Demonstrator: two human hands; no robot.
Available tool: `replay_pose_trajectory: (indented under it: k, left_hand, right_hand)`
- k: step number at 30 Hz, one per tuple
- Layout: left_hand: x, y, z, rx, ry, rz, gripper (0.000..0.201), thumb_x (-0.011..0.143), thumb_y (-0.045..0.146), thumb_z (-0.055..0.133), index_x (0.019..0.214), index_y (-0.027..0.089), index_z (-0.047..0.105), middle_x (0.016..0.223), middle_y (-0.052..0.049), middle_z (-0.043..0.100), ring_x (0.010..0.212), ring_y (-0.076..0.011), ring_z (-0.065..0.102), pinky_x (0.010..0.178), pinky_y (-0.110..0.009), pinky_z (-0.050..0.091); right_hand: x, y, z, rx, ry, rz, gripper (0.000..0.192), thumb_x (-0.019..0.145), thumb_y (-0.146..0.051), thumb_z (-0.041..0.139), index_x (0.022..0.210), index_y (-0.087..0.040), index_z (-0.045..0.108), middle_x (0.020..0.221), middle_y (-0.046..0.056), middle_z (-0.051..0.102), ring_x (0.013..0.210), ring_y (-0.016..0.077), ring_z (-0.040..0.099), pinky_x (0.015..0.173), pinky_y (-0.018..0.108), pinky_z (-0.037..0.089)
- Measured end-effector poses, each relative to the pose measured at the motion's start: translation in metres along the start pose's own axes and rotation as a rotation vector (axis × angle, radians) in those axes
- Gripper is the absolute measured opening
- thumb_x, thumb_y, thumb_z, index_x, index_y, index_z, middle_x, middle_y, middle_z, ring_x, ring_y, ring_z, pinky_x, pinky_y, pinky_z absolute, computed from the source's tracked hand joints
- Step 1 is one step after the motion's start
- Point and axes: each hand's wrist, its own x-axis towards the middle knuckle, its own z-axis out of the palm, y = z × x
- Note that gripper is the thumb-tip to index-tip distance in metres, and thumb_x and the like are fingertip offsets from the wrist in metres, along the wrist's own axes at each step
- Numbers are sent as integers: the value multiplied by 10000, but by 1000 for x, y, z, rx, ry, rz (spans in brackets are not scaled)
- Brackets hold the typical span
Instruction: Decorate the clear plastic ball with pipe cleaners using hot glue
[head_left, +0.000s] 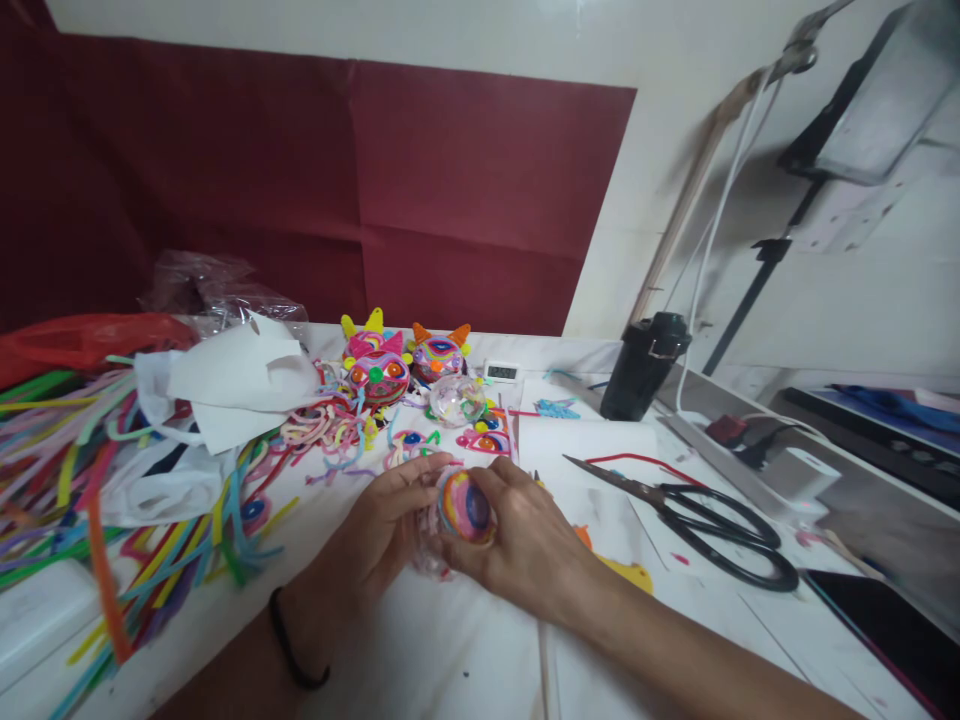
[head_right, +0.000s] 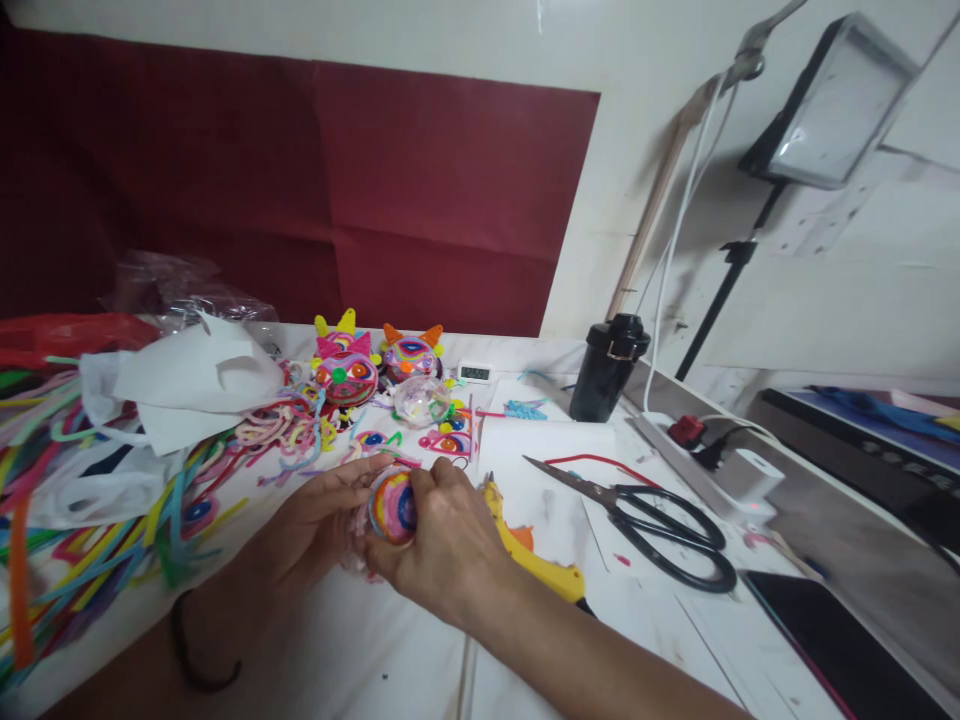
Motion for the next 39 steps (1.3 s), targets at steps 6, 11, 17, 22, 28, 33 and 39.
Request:
replay_pose_trajectory:
  k: [6, 11, 17, 22, 28, 33, 39]
  left_hand:
    - [0, 0, -1, -8, -92, 0, 325, 620, 55, 701, 934, 139, 693, 818, -76, 739, 728, -203, 678, 671, -274, 523]
    - [-2, -1, -3, 22, -108, -1, 360, 663, 69, 699, 1016, 129, 659, 856, -91, 741, 688, -198, 682, 619, -273, 525]
    - [-2, 0, -4, 5, -91, -9, 398, 647, 61, 729, 1034, 125, 661, 878, -95, 747, 740, -204, 691, 677, -277, 533]
    - [-4, 1, -3, 35, -86, -21, 394, 663, 65, 720, 1046, 128, 655, 916, -95, 741, 759, -206, 686, 657, -275, 529]
    - [-3, 2, -2, 29, -61, -13, 403, 640, 37, 727, 1028, 131, 672, 907, -93, 749, 718, -189, 684, 645, -261, 525]
    - [1, 1, -4, 50, -87, -4, 365, 669, 41, 718, 1020, 136, 687, 988, -110, 746, 807, -213, 697, 692, -272, 542]
    - [6, -2, -13, 54, -72, -6, 390, 673, 43, 732, 1046, 138, 677, 983, -105, 742, 814, -210, 700, 694, -274, 554]
  right_hand:
    - [0, 0, -1, 28, -7, 8, 316, 709, -410, 661, 911, -169, 637, 926, 94, 581, 830, 249, 581, 697, 340, 429]
    - [-1, 1, -2, 39, -3, -5, 322, 721, -419, 640, 924, -169, 640, 924, 94, 574, 838, 253, 583, 710, 345, 431]
    - [-1, 1, -2, 30, -12, -11, 309, 724, -409, 630, 915, -167, 638, 928, 98, 579, 823, 255, 587, 685, 350, 423]
    - [-1, 2, -1, 27, -2, -6, 317, 724, -439, 632, 897, -173, 631, 929, 95, 583, 821, 253, 583, 672, 345, 412]
    - [0, 7, -8, 114, -38, 7, 292, 707, -407, 665, 887, -178, 643, 898, 62, 574, 813, 228, 582, 692, 323, 420]
    - [5, 13, -9, 175, -30, -14, 187, 699, -358, 677, 784, -200, 629, 856, 24, 573, 778, 194, 578, 712, 307, 421]
    - [7, 19, -12, 295, -84, 23, 195, 672, -326, 696, 817, -200, 669, 897, 14, 585, 779, 178, 569, 687, 284, 423]
